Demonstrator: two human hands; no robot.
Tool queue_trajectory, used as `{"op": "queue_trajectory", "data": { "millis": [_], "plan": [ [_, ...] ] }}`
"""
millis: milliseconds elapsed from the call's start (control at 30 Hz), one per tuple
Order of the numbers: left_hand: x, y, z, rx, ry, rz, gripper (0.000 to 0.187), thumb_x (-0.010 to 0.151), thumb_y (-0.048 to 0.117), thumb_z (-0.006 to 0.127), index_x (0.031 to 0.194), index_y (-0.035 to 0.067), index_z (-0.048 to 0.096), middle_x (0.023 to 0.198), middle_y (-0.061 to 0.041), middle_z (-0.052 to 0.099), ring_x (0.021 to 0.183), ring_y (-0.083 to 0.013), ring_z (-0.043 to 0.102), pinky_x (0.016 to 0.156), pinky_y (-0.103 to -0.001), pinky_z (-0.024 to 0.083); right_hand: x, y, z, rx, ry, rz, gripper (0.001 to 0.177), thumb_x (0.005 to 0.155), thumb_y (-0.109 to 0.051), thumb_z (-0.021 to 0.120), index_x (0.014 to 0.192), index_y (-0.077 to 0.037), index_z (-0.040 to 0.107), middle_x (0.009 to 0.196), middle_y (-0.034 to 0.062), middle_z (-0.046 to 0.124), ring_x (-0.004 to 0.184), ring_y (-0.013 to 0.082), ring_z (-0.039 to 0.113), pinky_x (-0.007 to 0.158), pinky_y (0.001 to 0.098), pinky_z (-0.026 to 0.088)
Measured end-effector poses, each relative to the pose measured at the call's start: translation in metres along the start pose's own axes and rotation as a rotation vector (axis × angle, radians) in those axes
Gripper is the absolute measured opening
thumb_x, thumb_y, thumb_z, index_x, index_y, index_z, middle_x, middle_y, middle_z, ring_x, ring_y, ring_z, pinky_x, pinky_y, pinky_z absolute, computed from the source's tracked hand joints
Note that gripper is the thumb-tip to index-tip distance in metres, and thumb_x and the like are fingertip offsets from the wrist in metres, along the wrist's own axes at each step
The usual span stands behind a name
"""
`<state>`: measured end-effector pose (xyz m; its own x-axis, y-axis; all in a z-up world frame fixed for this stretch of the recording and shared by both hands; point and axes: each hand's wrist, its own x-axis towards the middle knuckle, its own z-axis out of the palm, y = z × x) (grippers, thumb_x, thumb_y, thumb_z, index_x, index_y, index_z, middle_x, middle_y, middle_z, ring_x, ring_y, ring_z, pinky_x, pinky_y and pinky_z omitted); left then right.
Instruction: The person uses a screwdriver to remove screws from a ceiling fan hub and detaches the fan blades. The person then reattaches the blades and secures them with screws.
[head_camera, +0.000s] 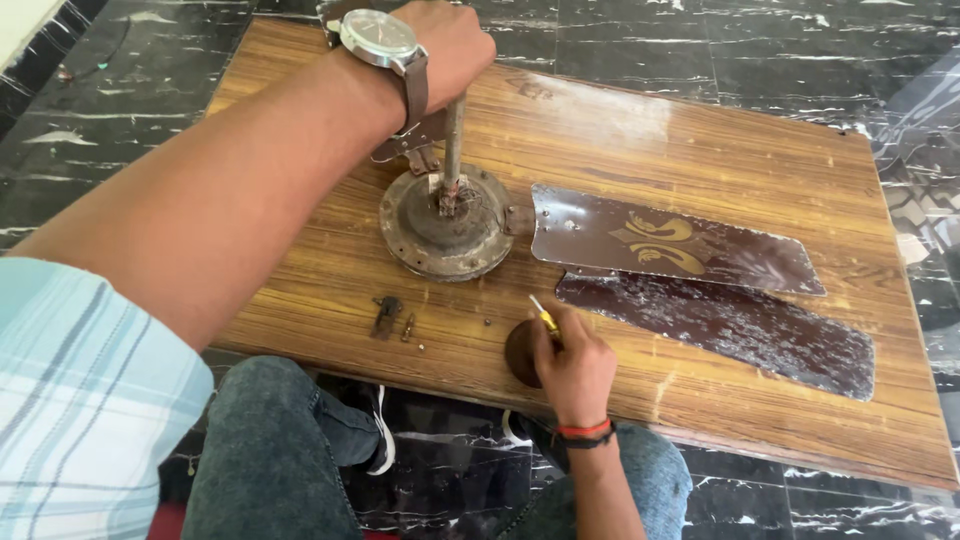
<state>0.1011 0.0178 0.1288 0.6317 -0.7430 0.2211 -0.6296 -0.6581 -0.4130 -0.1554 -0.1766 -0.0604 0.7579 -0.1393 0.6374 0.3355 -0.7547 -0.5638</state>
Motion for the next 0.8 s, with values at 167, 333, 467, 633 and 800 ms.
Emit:
{"op": "queue_trajectory", "data": {
  "millis": [167, 333, 467, 633, 800],
  "plan": [
    [-0.003, -0.003, -0.007, 0.068, -0.018, 0.060, 0.010, 0.080, 0.012, 0.078, 0.086, 0.004, 0.078, 0.087, -0.021, 0.075, 0.085, -0.0373, 0.074, 0.072, -0.047, 0.060, 0.003, 0.009, -0.011, 0.035, -0.067, 0.142, 0.020, 0.087, -0.019, 0.081, 0.104, -0.008, 0.077, 0.089, 0.0099, 0.071, 0.067, 0.0247, 0.067, 0.059, 0.0362, 0.051],
    [0.000, -0.001, -0.027, 0.065, -0.124, 0.055, 0.011, 0.079, 0.014, 0.082, 0.085, 0.005, 0.079, 0.086, -0.020, 0.075, 0.082, -0.0372, 0.074, 0.067, -0.048, 0.059, 0.007, 0.020, -0.035, 0.045, -0.163, 0.160, 0.046, 0.073, -0.028, 0.088, 0.109, -0.003, 0.073, 0.097, 0.0109, 0.070, 0.076, 0.0230, 0.069, 0.065, 0.0352, 0.054],
    [0.003, 0.003, -0.027, 0.074, -0.144, 0.063, 0.016, 0.076, 0.015, 0.084, 0.084, 0.002, 0.079, 0.087, -0.020, 0.075, 0.082, -0.0383, 0.074, 0.068, -0.048, 0.059, 0.004, 0.033, -0.039, 0.023, -0.302, 0.176, 0.050, 0.069, -0.030, 0.089, 0.107, -0.001, 0.073, 0.100, 0.0126, 0.070, 0.073, 0.0235, 0.069, 0.059, 0.0351, 0.054],
    [0.003, 0.006, -0.029, -0.047, -0.198, 0.020, 0.022, 0.074, 0.014, 0.087, 0.087, -0.001, 0.078, 0.091, -0.023, 0.074, 0.085, -0.0407, 0.073, 0.070, -0.049, 0.060, -0.002, 0.045, -0.033, -0.006, -0.296, 0.275, 0.036, 0.079, -0.029, 0.086, 0.102, -0.004, 0.076, 0.079, 0.0104, 0.069, 0.060, 0.0224, 0.062, 0.057, 0.0362, 0.048],
    [0.001, 0.015, -0.031, -0.069, -0.232, -0.049, 0.025, 0.077, 0.017, 0.087, 0.091, -0.001, 0.077, 0.093, -0.023, 0.074, 0.089, -0.0406, 0.073, 0.073, -0.049, 0.061, -0.001, 0.055, -0.043, -0.091, -0.131, 0.229, 0.030, 0.083, -0.026, 0.085, 0.100, -0.004, 0.074, 0.077, 0.0099, 0.065, 0.060, 0.0215, 0.058, 0.055, 0.0365, 0.045]
  ]
}}
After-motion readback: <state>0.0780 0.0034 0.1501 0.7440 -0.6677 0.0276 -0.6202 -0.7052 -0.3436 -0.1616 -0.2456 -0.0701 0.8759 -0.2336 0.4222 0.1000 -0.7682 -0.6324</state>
